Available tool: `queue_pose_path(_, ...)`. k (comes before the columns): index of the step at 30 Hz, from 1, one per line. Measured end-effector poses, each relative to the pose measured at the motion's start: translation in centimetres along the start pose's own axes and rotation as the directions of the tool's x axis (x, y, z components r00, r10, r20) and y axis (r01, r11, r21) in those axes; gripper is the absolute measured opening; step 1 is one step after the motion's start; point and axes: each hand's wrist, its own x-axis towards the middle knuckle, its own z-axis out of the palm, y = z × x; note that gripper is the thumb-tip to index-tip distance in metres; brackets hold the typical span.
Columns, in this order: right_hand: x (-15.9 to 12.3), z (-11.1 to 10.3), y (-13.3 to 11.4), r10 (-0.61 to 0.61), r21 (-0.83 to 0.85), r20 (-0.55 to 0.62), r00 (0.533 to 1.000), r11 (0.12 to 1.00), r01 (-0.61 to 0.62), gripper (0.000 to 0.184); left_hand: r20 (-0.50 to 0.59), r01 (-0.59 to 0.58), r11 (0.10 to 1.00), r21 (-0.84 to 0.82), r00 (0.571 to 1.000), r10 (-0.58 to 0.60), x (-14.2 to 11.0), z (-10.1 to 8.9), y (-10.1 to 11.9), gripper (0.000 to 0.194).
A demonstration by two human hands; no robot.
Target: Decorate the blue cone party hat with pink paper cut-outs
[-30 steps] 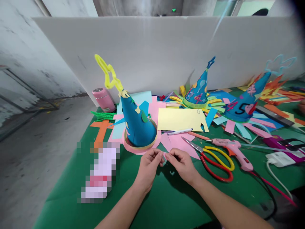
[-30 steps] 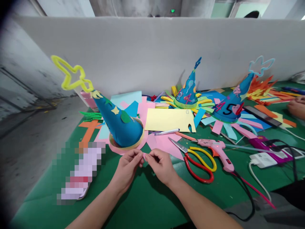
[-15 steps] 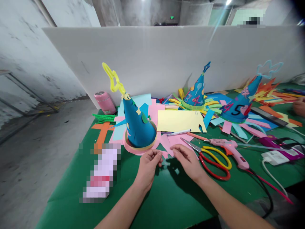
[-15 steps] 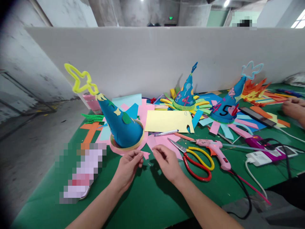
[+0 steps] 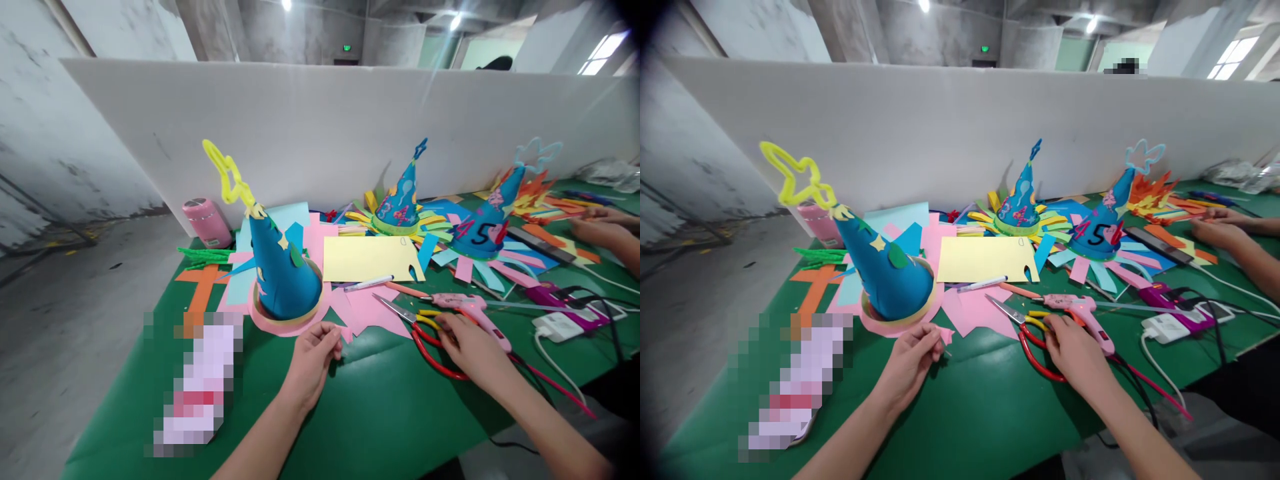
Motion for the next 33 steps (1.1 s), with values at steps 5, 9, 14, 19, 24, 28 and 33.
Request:
queue_pose_path(5, 0.8, -0.2, -0.1, -0.027, -0.029, 0.063, 0.998, 0.999, 0.029, 0.018, 0.006, 0.024, 0.999, -0.024, 1.0, -0.024, -0.4, -0.3, -0.3, 0.018)
queue_pose_path(9, 0.2, -0.2, 0.5, 0.001, -0.018, 0.057, 0.998, 1.0, 0.0, 0.02, 0.0, 0.038, 0.999, -0.034, 0.999, -0.038, -0.4, -0.4, -0.1, 0.018)
queue_pose_path(14, -1.4, -1.1, 1.2, 0.011, 0.21, -0.058, 0.998, 0.978, 0.002, 0.025, -0.012, 0.048, 0.997, -0.055, 0.999, -0.049, -0.2, -0.7, 0.0, 0.017)
queue_pose_path(19, -2.7, -2.8, -0.8, 0.137, 0.542, 0.075, 0.988, 0.826, -0.156, 0.029, -0.026, 0.049, 0.995, -0.086, 0.998, -0.052, -0.1, -0.9, -0.2, 0.017)
queue_pose_path(24, -3.6, -3.7, -4.8, 0.105, 0.823, 0.309, 0.945, 0.468, -0.321, 0.03, -0.036, 0.03, 0.992, -0.119, 0.999, -0.035, -0.2, -0.8, 0.0, 0.016)
queue_pose_path(28, -3.5, -2.6, -8.3, -0.062, 0.896, 0.442, 0.895, 0.089, -0.436, 0.035, -0.029, 0.044, 0.991, -0.128, 0.998, -0.048, -0.5, -0.5, 0.0, 0.017)
queue_pose_path(33, -1.4, -1.5, -12.8, 0.078, 0.943, 0.322, 0.944, 0.066, -0.327, 0.035, -0.025, 0.052, 0.99, -0.128, 0.998, -0.056, -0.9, -0.1, 0.0, 0.018)
